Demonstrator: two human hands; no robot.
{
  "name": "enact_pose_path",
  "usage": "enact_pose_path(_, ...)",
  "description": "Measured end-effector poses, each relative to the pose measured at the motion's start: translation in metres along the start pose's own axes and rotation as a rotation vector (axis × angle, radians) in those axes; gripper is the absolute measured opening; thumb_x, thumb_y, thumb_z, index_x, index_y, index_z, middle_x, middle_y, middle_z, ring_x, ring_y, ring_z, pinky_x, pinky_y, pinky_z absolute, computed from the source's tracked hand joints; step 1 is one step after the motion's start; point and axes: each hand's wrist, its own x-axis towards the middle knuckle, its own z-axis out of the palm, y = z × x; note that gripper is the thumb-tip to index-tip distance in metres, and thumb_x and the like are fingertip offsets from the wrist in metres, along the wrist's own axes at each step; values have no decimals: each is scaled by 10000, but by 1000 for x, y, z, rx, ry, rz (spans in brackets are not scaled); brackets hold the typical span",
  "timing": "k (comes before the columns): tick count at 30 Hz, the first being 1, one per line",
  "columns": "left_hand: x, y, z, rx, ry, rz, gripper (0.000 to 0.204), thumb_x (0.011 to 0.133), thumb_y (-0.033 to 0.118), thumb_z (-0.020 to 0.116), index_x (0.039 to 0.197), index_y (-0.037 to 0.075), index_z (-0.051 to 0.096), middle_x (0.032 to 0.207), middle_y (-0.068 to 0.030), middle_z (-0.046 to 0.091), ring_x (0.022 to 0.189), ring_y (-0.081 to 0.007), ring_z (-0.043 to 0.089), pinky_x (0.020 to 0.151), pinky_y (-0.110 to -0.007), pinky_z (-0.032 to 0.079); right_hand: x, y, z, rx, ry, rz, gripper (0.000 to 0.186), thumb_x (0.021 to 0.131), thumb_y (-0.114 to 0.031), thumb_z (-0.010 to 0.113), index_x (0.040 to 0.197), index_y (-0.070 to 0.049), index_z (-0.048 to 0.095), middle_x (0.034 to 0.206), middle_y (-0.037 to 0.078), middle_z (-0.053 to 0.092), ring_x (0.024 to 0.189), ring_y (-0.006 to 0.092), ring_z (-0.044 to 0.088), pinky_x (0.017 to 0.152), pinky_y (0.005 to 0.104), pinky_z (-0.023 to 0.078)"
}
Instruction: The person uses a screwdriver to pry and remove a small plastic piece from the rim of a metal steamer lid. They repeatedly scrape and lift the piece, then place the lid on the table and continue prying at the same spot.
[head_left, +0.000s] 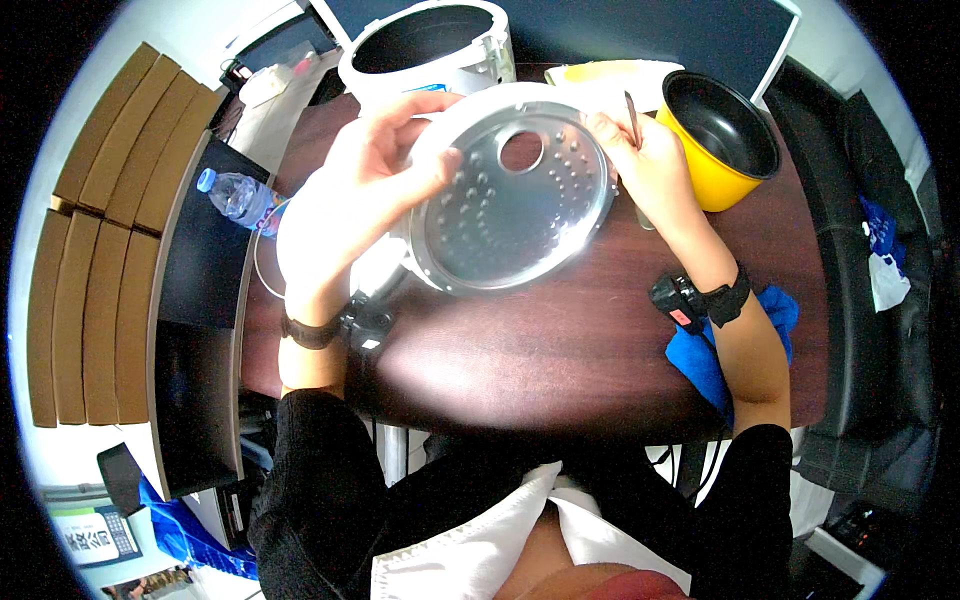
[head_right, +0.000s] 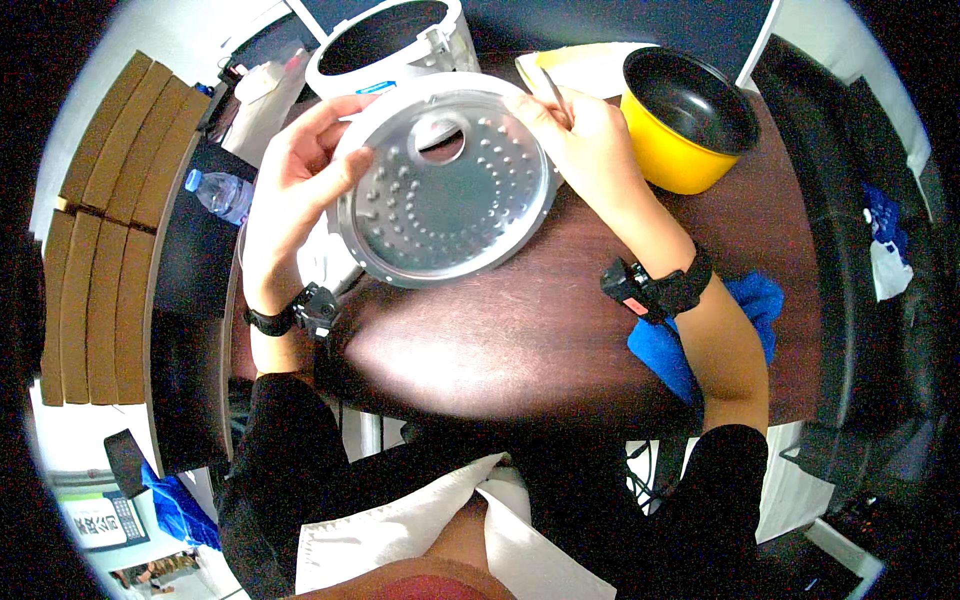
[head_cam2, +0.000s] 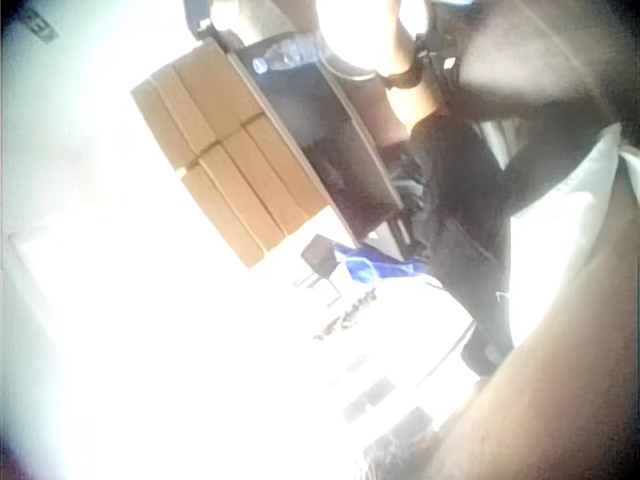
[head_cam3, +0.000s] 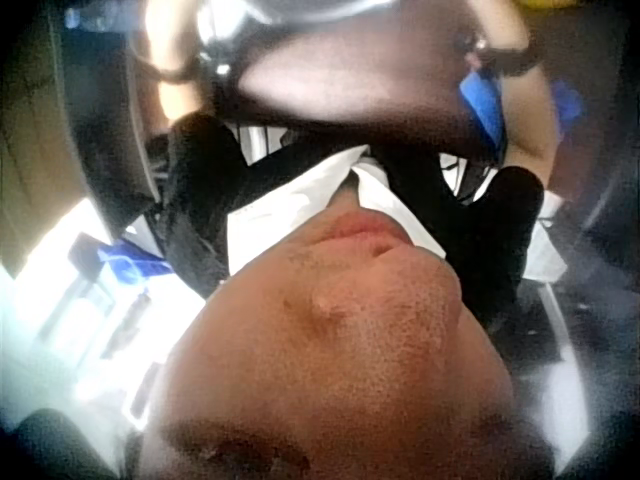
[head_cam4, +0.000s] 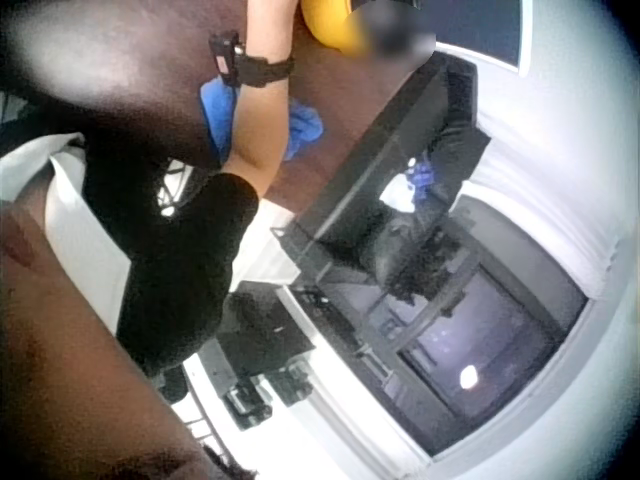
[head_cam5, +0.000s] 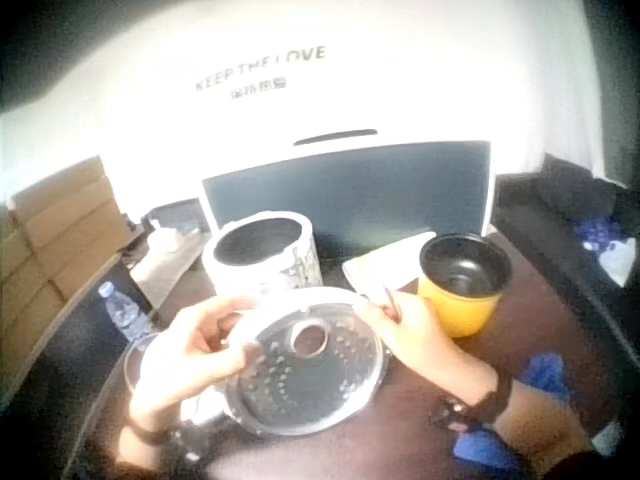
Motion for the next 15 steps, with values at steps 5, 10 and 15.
enact_pose_path(5,-2,-3,-2,110,-78,-71,416,843,164,632,1198,-24,523,1016,-76,642,892,-85,579,770,-217,460,-5,-8,1,-93,-139,-46,324,911,-301,592,891,15,658,660,17,614,560,69,522,530,234,430)
enact_pose_path(10,-1,-4,0,185,-85,-37,386,842,139,625,1183,-18,533,970,-61,643,853,-76,582,725,-214,468,-1,-6,-6,388,-126,154,411,1011,-347,333,930,-4,545,527,-43,331,395,37,289,369,189,266)
enact_pose_path(15,-1,-4,-4,277,-87,-12,378,841,136,631,1172,-19,534,955,-63,643,842,-89,587,715,-225,474,-3,-5,-5,514,-131,94,434,1014,-355,304,806,-34,508,514,-38,333,400,52,306,398,206,296)
